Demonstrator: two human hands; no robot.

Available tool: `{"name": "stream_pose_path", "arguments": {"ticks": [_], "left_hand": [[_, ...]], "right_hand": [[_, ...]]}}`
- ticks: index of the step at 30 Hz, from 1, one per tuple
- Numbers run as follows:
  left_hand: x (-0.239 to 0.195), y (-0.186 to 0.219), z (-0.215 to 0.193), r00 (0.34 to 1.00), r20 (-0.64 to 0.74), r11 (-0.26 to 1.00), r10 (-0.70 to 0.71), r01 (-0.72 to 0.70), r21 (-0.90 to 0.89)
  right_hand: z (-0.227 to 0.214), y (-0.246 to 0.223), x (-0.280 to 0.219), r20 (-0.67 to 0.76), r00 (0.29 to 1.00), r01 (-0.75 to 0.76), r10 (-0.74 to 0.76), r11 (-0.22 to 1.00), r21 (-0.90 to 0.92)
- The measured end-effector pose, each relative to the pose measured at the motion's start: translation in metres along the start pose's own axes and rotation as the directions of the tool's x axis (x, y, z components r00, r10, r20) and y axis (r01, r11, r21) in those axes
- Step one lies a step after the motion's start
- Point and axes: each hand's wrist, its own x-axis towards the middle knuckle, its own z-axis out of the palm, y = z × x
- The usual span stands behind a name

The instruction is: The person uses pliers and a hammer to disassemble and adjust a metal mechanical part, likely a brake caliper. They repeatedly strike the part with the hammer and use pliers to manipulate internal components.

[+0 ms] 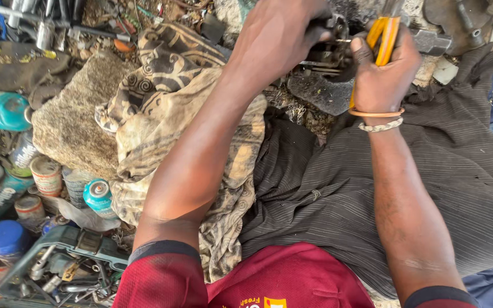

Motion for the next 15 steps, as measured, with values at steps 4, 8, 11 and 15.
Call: {"name": "stream_pose_path", "arguments": {"ticks": [4, 8, 11, 15], "left_hand": [[0.004, -0.013, 0.022, 0.993, -0.114, 0.999, -0.008, 0.002, -0.053], [0.004, -0.024, 0.046, 0.986, -0.161, 0.999, -0.032, 0.025, -0.044], [0.003, -0.027, 0.058, 0.98, -0.199, 0.999, -0.025, 0.032, 0.032], [0.003, -0.03, 0.062, 0.975, -0.221, 1.0, 0.003, 0.002, 0.025]], "right_hand": [[-0.001, -0.006, 0.003, 0.018, 1.0, -0.005, 0.006, 0.998, -0.057], [-0.001, -0.014, 0.003, 0.076, 0.995, 0.073, -0.067, 0.994, -0.078], [-0.003, -0.018, 0.004, 0.053, 0.998, 0.047, -0.042, 0.995, -0.085], [-0.001, -0.018, 0.007, 0.028, 1.0, 0.014, -0.011, 0.995, -0.098]]}}
